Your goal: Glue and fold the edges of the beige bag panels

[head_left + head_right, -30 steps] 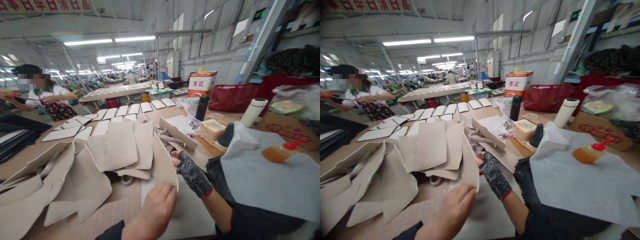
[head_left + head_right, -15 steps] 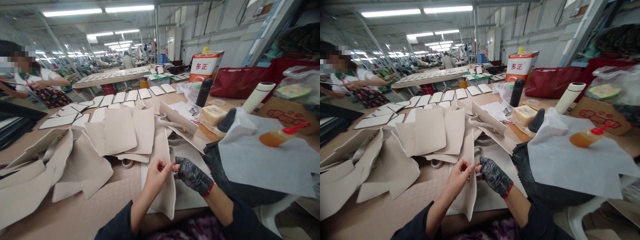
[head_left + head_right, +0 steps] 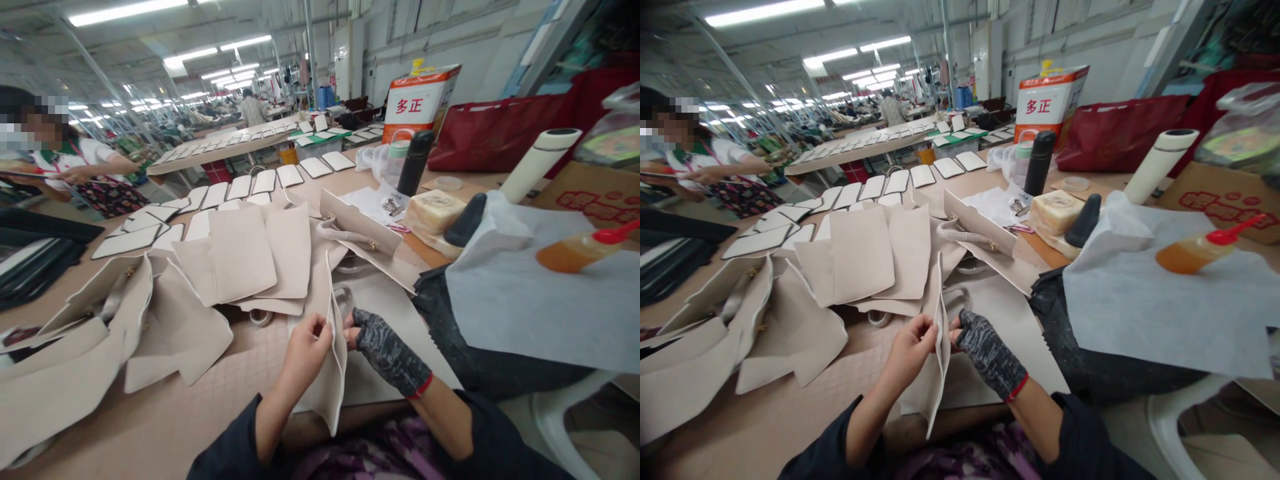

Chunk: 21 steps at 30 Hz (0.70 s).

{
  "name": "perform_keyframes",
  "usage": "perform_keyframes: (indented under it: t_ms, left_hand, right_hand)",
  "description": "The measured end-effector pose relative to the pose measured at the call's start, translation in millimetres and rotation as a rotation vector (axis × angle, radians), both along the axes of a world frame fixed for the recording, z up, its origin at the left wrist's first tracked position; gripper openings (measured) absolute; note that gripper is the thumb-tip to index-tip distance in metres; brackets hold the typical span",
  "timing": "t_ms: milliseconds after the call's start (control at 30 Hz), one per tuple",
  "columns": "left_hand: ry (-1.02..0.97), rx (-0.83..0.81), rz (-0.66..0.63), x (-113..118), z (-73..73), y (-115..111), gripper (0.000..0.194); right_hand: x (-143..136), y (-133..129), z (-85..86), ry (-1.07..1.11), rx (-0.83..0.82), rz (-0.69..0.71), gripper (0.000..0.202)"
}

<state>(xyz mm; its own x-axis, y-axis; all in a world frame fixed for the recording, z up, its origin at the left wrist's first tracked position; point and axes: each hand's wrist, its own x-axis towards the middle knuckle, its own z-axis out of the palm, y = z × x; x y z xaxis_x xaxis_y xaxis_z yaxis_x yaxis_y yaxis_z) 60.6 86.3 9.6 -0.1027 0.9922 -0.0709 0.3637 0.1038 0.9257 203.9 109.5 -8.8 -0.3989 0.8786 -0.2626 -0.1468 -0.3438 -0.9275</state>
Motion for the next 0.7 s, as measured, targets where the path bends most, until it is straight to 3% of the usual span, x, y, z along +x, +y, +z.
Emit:
perform_keyframes:
  t_ms: [167,267,367,467,567,700]
  left_hand:
    - [-0.065,0.037,0.193,-13.6,23.4,-13.0,0.019]
    - [-0.090,0.048,0.174,-7.7,33.1,-27.7,0.019]
    - [-0.052,0.053,0.078,10.4,28.9,-36.3,0.019]
    - [-0.096,0.016,0.065,25.9,20.0,-35.6,0.020]
    - [-0.172,-0.011,0.075,33.2,14.0,-32.9,0.018]
    - [-0.164,0.003,0.005,36.2,6.9,-34.5,0.018]
  right_hand:
    - [28.3,8.6,0.8,-0.220,0.124,-0.133,0.012]
    - [42.0,13.8,4.2,-0.273,0.149,-0.142,0.012]
    - [41.1,4.2,15.5,-0.281,0.236,-0.185,0.023]
    - [32.8,-19.8,29.8,-0.353,0.543,-0.240,0.030]
    - [25.0,-43.2,33.4,-0.533,0.814,-0.220,0.034]
    - [21.0,-54.6,18.3,-0.626,0.645,-0.246,0.028]
